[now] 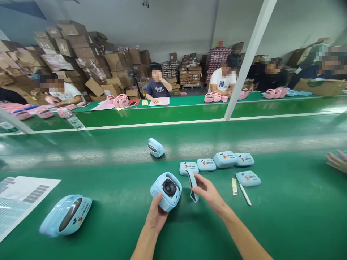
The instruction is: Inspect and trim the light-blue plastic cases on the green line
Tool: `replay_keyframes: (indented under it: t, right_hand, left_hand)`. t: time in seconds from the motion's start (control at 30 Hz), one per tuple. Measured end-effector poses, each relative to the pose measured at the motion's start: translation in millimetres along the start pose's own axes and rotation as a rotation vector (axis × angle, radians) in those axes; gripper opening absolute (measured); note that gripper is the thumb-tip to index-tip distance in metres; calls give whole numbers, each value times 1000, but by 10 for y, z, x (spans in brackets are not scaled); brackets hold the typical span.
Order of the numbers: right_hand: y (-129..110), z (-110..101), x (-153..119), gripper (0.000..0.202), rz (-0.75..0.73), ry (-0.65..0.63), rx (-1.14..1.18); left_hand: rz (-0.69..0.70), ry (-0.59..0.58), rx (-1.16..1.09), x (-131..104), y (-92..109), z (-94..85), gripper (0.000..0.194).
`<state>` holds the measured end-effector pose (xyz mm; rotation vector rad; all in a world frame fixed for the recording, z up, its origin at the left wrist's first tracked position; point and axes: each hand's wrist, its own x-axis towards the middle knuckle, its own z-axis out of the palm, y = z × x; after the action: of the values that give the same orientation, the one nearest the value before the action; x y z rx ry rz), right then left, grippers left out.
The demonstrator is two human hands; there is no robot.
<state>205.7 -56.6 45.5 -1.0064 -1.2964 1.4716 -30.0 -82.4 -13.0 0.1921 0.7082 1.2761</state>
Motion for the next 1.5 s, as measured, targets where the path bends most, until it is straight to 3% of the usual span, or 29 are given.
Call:
replay_keyframes:
  t: [0.1,0.23,0.5,0.67,0.8,0.9,1.17,1.37,1.5]
  right_hand:
    - [-76,133,-111,63,-69,94,-245]
    - [-173,323,-191,68,-123,84,-491]
    - [-196,431,-256,81,-95,87,-803]
    - [-177,295,-311,102,-183,-130,-696]
    - [-167,162,-311,103,-328,-217,-713]
    - [-182,107,-302,105,-340,-267,-702]
    - [-226,57,-333,100,-351,-259,-702]
    - [-178,50,-352,99,-354,-223,-647]
    - [-165,46,-347,100,-364,-213,-658]
  left_hand:
    - [47,53,151,-40,-47,155,76]
    - [56,-2,284,-97,-91,279,88]
    - [19,-71,240,-212,-98,450,90]
    - [-10,-88,167,-245,-123,498,85]
    - [-59,-100,122,-281,-145,499,84]
    - [-76,-106,127,-309,-145,513,84]
    - [-65,-142,211,-306,-145,507,96]
    - [-97,-163,197,-345,-134,568,92]
    - [-98,-198,219,-315,-154,504,96]
